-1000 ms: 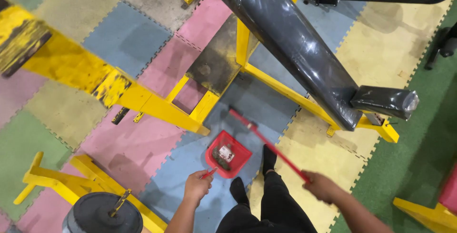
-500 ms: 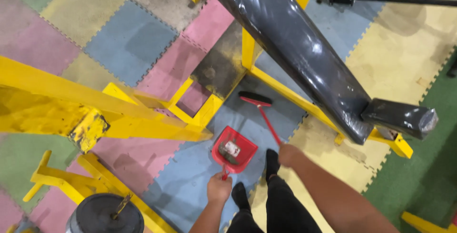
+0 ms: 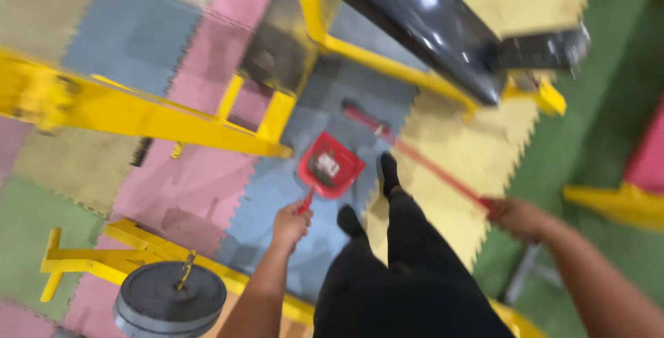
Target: Sweeping the floor in a gym environment using a broom and dustpan.
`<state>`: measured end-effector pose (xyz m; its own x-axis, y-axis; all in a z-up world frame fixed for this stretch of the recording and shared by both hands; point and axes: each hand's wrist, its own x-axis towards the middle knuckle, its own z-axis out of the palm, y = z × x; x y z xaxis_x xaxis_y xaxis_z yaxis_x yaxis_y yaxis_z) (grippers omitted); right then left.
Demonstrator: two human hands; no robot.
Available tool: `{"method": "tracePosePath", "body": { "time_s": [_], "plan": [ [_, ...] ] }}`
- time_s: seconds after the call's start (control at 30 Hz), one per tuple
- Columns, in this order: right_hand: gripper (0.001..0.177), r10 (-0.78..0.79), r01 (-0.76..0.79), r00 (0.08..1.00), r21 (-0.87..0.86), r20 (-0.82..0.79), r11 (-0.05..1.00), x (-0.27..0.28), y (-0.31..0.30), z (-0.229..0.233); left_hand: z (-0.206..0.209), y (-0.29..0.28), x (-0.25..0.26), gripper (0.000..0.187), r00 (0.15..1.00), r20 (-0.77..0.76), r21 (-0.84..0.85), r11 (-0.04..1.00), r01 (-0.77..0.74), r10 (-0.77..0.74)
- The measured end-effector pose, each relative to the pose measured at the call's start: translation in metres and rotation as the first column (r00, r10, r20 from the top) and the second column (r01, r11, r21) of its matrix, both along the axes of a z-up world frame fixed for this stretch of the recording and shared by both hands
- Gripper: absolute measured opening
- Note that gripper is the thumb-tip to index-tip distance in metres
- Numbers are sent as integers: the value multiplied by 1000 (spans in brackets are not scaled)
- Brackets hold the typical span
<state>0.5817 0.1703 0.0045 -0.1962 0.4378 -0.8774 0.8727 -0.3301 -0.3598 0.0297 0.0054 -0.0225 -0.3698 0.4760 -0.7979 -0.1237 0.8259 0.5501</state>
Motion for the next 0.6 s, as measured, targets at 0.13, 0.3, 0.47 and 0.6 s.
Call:
{"method": "tracePosePath", "body": {
  "time_s": [0.13,0.3,0.47,0.6],
  "plan": [
    [57,-184,170,960,85,209,982,35,-1,56,12,-7,23,35,990,-8,46,989,144,-143],
    [42,-401,393,891,82,211,916,101,-16,-62,8,-3,72,38,970,-28,38,969,243,-242],
    [25,650,-689,682,-4,336,725,100,-76,-209,11,14,137,47,880,-113,7,886,464,-460],
    [42,-94,129,947,-96,306,987,38,-144,-100,-13,26,166,43,789,-247,56,804,591,-563]
  ]
}}
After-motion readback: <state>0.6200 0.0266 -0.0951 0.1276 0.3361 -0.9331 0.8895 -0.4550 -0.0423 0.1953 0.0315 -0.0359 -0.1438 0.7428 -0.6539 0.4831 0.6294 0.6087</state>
